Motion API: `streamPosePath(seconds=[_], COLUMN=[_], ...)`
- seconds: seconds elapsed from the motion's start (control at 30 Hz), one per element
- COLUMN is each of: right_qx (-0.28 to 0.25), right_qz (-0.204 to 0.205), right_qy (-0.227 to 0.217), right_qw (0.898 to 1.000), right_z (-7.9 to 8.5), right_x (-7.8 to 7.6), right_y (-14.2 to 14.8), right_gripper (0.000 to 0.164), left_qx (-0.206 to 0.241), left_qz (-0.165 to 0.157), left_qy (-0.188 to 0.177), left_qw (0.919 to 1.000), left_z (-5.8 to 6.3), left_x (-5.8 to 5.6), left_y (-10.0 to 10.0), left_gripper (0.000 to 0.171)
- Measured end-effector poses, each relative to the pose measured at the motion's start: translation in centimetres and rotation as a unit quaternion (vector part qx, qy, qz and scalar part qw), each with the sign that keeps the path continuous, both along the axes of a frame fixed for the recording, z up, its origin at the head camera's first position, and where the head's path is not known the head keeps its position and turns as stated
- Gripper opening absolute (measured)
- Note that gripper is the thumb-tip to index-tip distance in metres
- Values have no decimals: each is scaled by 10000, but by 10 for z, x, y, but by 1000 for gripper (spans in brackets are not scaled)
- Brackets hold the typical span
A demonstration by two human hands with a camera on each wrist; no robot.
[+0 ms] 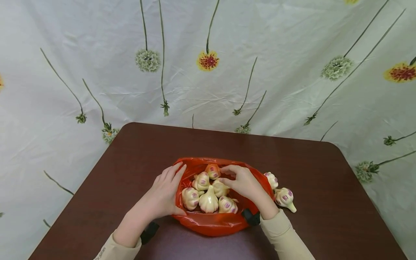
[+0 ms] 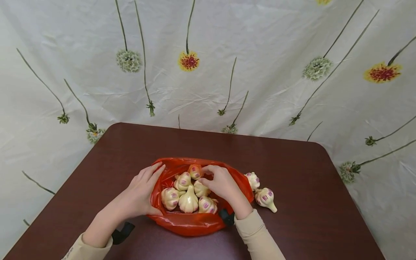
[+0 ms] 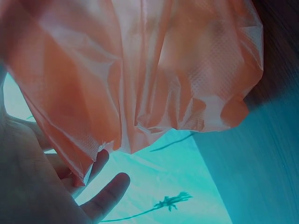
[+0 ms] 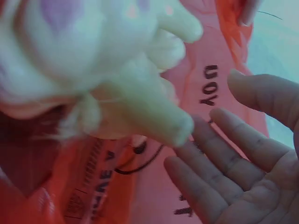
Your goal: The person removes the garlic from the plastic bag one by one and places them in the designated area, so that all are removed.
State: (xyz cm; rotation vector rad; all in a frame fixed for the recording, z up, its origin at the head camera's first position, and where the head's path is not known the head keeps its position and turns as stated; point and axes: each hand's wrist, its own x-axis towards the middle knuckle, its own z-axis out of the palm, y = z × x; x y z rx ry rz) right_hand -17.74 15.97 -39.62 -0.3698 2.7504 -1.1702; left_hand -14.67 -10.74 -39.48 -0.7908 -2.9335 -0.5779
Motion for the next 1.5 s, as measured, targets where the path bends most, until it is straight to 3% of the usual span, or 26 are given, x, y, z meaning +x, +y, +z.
streamPosePath(seconds=[0.27, 0.5, 0.8, 1.2, 1.5], right_qx=[347, 518, 747, 748, 476], right_qz=[193, 330, 507, -12, -453], right_qy=[-14, -282, -501, -438, -168], right_qw=[9992, 9977, 9947, 9962, 9977], right_z=[-14, -25, -34, -31, -13], right_x=[0, -3, -1, 2, 10], right_y=[-2, -3, -5, -6, -1], right_gripper=[37, 49, 59, 53, 54], left_qx=[12, 39, 9, 39, 51], left_qz=[-31, -31, 5, -1, -3], left_qy=[175, 155, -97, 6, 184], left_qw=[9998, 9999, 10000, 10000, 9998], left_z=[-2, -3, -3, -3, -3], left_x=[0, 0, 2, 1, 1], left_y=[0, 0, -1, 0, -1], left_gripper=[126, 126, 126, 127, 128])
